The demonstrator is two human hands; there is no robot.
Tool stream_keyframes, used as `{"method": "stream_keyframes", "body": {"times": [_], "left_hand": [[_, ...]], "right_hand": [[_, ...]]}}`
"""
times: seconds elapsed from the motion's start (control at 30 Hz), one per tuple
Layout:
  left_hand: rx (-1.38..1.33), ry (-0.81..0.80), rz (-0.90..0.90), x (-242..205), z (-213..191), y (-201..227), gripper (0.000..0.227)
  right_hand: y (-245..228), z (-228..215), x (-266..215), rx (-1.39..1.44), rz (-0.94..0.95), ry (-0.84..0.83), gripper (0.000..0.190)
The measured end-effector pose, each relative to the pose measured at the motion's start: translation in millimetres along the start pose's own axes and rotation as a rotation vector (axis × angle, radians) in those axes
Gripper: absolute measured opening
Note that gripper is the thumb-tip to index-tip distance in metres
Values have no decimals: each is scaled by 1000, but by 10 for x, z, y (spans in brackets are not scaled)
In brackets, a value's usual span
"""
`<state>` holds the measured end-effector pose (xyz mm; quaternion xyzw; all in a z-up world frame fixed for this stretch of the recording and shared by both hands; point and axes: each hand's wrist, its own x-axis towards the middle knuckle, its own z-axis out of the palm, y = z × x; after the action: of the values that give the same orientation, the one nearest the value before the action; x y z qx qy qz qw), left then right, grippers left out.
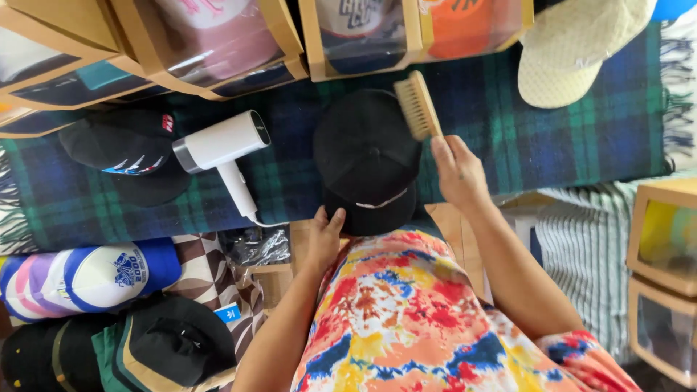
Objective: Brushing and steaming a black baseball cap to clean and reshape it.
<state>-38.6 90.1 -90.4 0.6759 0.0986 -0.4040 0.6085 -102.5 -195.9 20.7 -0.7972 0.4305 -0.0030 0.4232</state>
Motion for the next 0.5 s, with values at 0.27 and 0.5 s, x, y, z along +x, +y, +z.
{"method": "stream_keyframes", "body": {"times": [0.27,0.5], "left_hand": [[662,296,-121,-638,67,1076,50],[-67,-209,460,-928,742,1720,32]], "right_hand": [[200,-30,141,270,170,30,22],[-728,164,-683,-93,-788,-16,14]]}}
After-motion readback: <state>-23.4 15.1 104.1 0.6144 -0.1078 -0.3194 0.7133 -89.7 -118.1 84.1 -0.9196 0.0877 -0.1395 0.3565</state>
